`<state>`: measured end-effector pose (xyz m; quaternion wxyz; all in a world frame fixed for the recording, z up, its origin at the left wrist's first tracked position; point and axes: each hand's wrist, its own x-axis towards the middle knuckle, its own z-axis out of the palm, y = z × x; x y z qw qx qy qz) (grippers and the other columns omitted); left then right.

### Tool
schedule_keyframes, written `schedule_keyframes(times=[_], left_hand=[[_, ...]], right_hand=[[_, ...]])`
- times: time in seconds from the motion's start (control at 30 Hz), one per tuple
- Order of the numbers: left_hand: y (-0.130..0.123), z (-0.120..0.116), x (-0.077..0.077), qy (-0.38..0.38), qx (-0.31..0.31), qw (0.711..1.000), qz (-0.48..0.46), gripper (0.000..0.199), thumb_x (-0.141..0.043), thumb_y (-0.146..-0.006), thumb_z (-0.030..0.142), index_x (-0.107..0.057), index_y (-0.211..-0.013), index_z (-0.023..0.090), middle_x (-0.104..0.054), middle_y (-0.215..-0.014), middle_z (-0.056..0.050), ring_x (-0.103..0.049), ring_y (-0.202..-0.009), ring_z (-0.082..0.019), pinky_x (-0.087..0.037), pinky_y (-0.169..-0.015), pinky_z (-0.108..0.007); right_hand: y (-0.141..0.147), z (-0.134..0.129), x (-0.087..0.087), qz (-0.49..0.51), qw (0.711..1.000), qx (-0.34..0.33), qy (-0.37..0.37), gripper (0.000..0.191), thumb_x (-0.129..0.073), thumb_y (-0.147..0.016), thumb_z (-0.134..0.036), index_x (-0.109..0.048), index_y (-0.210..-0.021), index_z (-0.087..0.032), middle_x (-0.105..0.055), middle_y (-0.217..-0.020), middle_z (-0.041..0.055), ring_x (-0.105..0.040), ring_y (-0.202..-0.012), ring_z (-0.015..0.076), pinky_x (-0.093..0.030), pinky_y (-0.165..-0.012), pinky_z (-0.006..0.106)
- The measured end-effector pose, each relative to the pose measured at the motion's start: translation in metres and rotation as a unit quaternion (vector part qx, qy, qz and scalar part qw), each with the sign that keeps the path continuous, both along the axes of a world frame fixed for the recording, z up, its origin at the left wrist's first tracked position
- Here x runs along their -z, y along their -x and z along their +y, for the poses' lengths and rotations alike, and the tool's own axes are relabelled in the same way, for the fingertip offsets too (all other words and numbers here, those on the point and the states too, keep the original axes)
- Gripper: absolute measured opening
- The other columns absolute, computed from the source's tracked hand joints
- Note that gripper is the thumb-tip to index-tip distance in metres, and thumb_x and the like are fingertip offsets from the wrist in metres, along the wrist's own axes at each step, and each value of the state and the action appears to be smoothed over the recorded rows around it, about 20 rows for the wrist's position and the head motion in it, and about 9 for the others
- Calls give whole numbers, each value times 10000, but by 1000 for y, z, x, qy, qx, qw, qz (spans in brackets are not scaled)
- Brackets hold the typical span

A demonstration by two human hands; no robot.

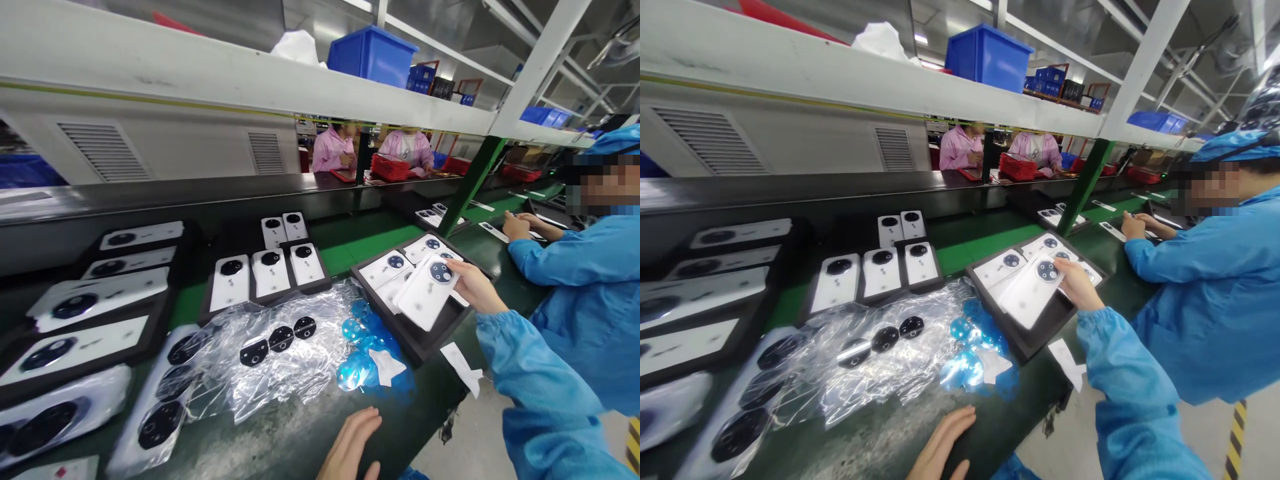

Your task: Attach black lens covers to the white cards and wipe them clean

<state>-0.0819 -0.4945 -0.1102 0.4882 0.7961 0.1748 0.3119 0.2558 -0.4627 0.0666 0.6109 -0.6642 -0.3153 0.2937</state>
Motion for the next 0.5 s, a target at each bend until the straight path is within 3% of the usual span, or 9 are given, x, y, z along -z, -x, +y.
schedule_keyframes(times=[0.07, 0.13, 0.2, 0.27, 0.33, 0.43, 0.5], left_hand=[[1, 9, -16, 178, 2, 984, -9, 371, -505, -936, 361, -553, -1272, 212, -596, -1265, -120, -566, -1181, -229, -446, -1032, -349], [2, 19, -38, 354, 3, 934, -54, 496, -526, -897, 542, -588, -1222, 173, -635, -1199, -142, -595, -1139, -252, -466, -1005, -365], [3, 26, -62, 473, 13, 874, -108, 616, -604, -800, 644, -612, -1188, 166, -657, -1155, -146, -621, -1090, -272, -483, -966, -383], [4, 29, -81, 520, 28, 843, -135, 643, -663, -747, 650, -639, -1161, 160, -679, -1100, -136, -643, -1033, -277, -497, -919, -381], [7, 29, -93, 523, 25, 840, -143, 611, -718, -719, 607, -669, -1114, 144, -701, -1026, -125, -662, -964, -274, -508, -861, -357], [18, 26, -94, 519, -17, 842, -146, 563, -783, -683, 528, -686, -1074, 135, -715, -959, -108, -673, -907, -260, -510, -805, -316], [30, 21, -87, 526, -57, 838, -137, 569, -812, -651, 501, -682, -1069, 138, -717, -953, -102, -674, -897, -256, -512, -787, -301]], right_hand=[[23, -5, -2, 32, 997, -63, 24, 271, -666, -828, -385, -667, -980, -160, -690, -946, 57, -654, -831, 184, -538, -761, 353], [54, -7, 1, 64, 987, -137, 50, 288, -761, -698, -398, -713, -877, -178, -717, -842, 50, -666, -787, 199, -533, -748, 333], [86, -4, 8, 91, 972, -206, 72, 352, -799, -615, -437, -736, -854, -185, -730, -822, 53, -670, -774, 204, -529, -738, 322], [115, 1, 16, 113, 953, -264, 97, 398, -808, -592, -469, -748, -863, -183, -736, -833, 64, -674, -768, 210, -530, -713, 318], [138, 5, 26, 128, 937, -303, 115, 435, -801, -597, -496, -748, -903, -191, -740, -877, 71, -678, -780, 213, -532, -709, 320], [161, 6, 41, 141, 924, -331, 130, 517, -771, -631, -533, -717, -1036, -216, -738, -948, 70, -685, -822, 219, -540, -738, 336], [166, 2, 51, 93, 927, -339, 130, 572, -713, -681, -573, -674, -1134, -225, -736, -965, 75, -690, -855, 231, -551, -743, 351]])
